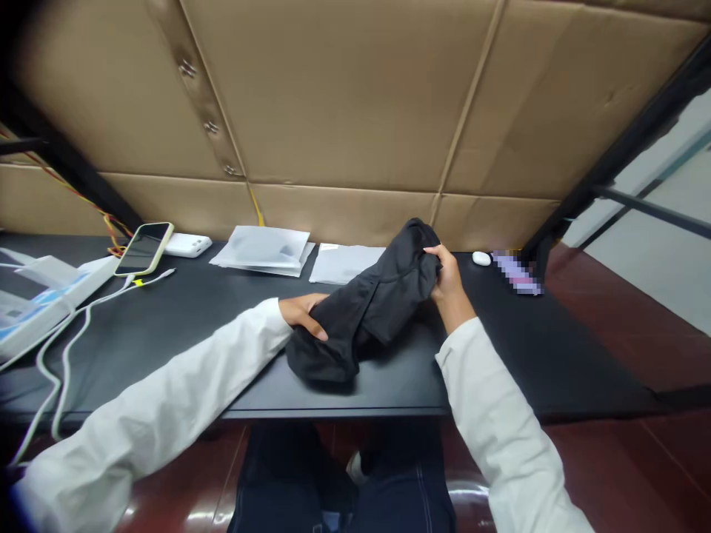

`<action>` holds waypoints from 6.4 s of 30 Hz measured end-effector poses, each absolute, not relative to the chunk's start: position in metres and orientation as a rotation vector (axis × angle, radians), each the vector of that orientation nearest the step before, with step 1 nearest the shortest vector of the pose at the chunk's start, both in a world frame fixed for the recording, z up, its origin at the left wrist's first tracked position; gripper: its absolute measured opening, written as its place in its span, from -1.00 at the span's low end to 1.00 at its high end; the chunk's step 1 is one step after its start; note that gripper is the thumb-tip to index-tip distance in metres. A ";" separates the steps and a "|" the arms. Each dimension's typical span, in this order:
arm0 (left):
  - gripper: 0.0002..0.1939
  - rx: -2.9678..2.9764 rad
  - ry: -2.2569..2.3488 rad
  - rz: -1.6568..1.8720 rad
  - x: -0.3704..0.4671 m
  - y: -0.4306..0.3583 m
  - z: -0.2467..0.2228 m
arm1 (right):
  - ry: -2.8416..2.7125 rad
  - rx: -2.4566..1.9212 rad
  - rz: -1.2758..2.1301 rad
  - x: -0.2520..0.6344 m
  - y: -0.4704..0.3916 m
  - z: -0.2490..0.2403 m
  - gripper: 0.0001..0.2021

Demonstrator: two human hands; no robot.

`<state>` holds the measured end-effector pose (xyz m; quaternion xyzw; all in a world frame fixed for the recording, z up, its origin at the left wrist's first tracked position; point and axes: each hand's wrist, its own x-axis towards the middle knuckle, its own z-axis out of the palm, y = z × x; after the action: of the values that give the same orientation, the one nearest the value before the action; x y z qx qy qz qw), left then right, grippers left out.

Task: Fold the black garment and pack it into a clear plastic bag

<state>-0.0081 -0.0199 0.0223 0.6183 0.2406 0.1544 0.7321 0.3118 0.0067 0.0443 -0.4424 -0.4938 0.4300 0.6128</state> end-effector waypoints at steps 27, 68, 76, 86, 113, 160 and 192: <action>-0.58 2.322 1.188 0.918 -0.078 0.034 0.030 | -1.945 -1.604 0.157 0.341 0.006 0.021 -0.79; -0.68 2.130 1.034 0.919 -0.055 0.022 0.020 | -1.566 -1.172 0.412 0.305 -0.001 0.033 -0.51; -0.73 2.611 1.029 0.919 -0.057 0.018 0.022 | -1.828 -1.498 0.345 0.316 0.001 0.025 -0.51; -0.59 2.554 0.522 0.385 -0.043 0.001 0.023 | -2.253 -1.644 0.810 0.346 -0.026 0.053 -0.25; -0.63 1.970 0.620 0.340 -0.090 0.018 0.042 | -2.165 -1.251 1.445 0.343 -0.033 0.062 -0.63; -0.59 1.575 0.643 0.353 -0.084 0.009 0.043 | -1.859 -1.087 1.771 0.316 -0.029 0.042 -0.61; -0.57 1.498 1.381 0.894 -0.078 0.040 0.008 | -1.355 -1.723 0.539 0.335 0.006 0.001 -0.82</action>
<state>-0.0779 0.0403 0.0077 0.6039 0.5565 0.3603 0.4425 0.3347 0.0061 0.0006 -0.6898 -0.5425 0.2160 0.4281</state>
